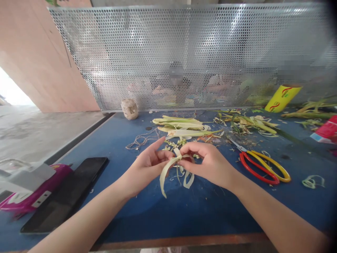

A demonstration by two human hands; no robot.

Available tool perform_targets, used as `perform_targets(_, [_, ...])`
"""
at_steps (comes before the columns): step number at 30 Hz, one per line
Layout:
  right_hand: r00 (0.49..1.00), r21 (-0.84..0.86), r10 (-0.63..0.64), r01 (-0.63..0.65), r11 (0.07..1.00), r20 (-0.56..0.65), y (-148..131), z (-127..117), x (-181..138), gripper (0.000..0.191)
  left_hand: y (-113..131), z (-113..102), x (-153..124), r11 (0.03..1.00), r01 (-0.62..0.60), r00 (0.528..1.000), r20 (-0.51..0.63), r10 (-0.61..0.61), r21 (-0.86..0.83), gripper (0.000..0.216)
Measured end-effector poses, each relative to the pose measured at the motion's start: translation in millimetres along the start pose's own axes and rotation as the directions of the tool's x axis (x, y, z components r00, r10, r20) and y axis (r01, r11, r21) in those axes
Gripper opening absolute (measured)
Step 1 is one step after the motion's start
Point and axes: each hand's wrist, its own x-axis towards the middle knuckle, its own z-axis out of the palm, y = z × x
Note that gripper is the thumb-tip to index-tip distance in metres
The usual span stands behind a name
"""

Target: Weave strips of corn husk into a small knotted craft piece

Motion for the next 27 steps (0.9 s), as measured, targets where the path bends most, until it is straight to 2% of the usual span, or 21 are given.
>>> perform_targets(4, [1.0, -0.035, -0.01, 0.011, 0.999, 0.008, -0.2, -0.9, -0.5, 0.002, 2.1, -1.7, -0.8, 0.999, 0.035, 0.999, 0.023, -0.036, 0.03, 0.068])
perform_targets(14, [0.999, -0.064, -0.044, 0.044, 0.997, 0.007, 1.6, 0.3, -1.1, 0.004, 5.8, -0.1, -0.7, 0.999, -0.019, 0.999, 0.037, 0.017, 0.044, 0.059])
perform_targets(23, [0.997, -0.066, -0.068, 0.07, 0.995, 0.033, 1.0, -0.2, -2.0, 0.006, 0.9, -0.1, 1.0, 0.996, -0.013, 0.999, 0.031, 0.01, 0.086, 0.071])
perform_targets(27, [0.994, -0.078, -0.106, 0.105, 0.991, -0.006, -0.9, 0.4, -2.4, 0.011, 1.0, 0.0, 0.4, 0.996, -0.015, 1.0, -0.02, 0.017, 0.084, 0.073])
